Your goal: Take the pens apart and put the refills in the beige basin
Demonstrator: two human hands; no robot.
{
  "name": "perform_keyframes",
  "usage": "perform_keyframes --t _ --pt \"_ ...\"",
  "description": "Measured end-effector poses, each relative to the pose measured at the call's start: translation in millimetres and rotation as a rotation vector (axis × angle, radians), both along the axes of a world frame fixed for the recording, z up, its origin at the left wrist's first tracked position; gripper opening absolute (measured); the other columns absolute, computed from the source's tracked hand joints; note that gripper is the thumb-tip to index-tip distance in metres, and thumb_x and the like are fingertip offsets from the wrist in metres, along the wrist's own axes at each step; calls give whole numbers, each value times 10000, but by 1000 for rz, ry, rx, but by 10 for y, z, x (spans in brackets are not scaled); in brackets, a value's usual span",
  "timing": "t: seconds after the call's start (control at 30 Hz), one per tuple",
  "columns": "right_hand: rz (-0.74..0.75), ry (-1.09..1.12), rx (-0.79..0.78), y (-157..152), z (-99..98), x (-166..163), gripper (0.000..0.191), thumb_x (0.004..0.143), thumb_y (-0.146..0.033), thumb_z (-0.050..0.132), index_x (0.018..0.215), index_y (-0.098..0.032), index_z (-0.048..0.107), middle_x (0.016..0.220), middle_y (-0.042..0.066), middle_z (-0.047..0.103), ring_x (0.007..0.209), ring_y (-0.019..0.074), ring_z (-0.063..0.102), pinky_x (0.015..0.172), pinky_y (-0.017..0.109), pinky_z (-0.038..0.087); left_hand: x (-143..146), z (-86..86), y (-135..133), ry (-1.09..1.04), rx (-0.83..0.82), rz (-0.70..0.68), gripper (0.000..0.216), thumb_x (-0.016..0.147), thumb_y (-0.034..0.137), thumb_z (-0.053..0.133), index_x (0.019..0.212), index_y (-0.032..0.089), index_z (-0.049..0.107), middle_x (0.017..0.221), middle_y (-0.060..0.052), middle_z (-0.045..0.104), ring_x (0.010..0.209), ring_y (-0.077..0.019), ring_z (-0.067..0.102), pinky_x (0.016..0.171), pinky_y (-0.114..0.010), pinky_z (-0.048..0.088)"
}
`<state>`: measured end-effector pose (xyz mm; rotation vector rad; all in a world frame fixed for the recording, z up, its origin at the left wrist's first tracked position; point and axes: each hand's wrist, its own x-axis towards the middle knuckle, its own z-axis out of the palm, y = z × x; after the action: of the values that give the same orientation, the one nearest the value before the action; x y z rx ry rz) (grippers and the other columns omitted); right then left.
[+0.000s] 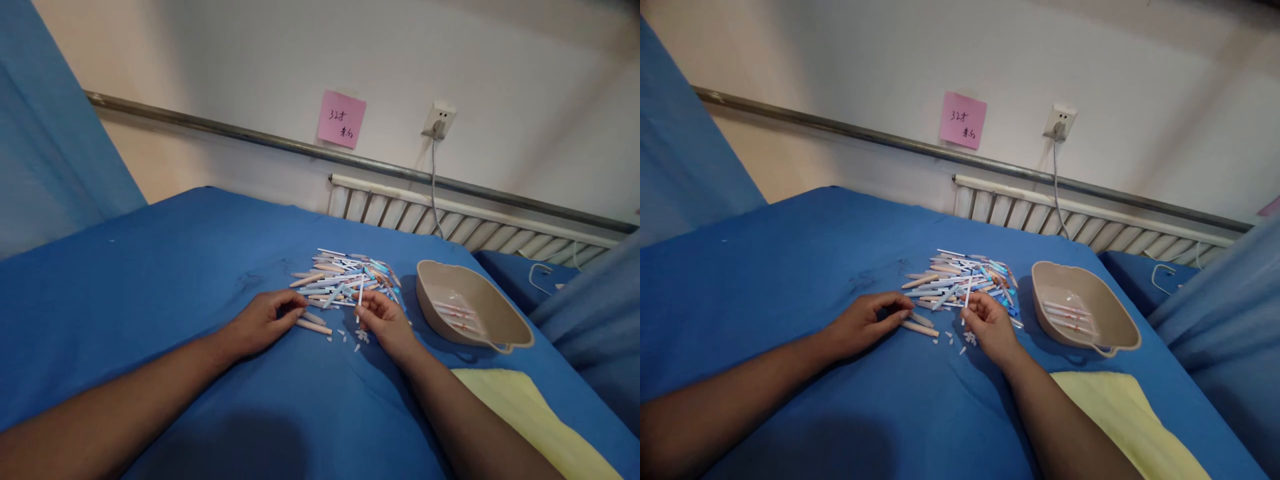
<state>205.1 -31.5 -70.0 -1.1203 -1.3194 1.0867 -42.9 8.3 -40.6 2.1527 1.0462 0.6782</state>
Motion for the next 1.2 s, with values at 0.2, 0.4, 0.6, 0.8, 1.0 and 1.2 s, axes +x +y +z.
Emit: perform_keyframes --t 0.2,0.4,0.6,0.8,1.0,1.2 --pt "-121 -58 25 -12 7 33 272 753 -431 600 848 -177 620 609 -31 538 523 101 470 498 217 409 -93 20 87 69 7 39 274 857 389 474 932 190 647 837 -16 666 772 -183 596 722 -280 464" --pt "-289 -303 103 11 10 122 271 803 -420 527 790 -177 648 682 3 618 630 147 550 598 243 426 -42 -10 70 179 176 -111 309 862 324 503 1146 240 589 1188 -43 607 1098 -227 514 978 -370 374" --pt "-369 -542 107 57 2 275 274 823 -406 481 746 -197 642 743 15 654 702 177 588 650 255 426 8 6 9 217 229 -187 338 869 316 509 1196 246 555 1221 -54 579 1145 -236 467 991 -379 363" --pt "-372 -790 83 78 -26 340 229 841 -337 460 738 -218 628 767 20 657 713 175 592 639 253 407 8 -6 21 201 198 -141 258 865 312 493 1078 216 604 1080 -57 620 1031 -220 522 922 -346 412" --pt "-314 -876 105 74 -11 288 196 842 -301 469 778 -214 632 818 32 654 736 184 604 648 269 405 6 -24 28 208 193 -189 312 878 288 483 1174 237 567 1166 -52 604 1105 -224 495 983 -370 374" --pt "-291 -905 126 38 41 283 182 829 -286 480 726 -215 612 751 17 652 679 174 598 611 260 383 -2 -26 28 209 175 -169 286 871 292 485 1128 230 593 1110 -55 619 1057 -221 518 945 -351 404"
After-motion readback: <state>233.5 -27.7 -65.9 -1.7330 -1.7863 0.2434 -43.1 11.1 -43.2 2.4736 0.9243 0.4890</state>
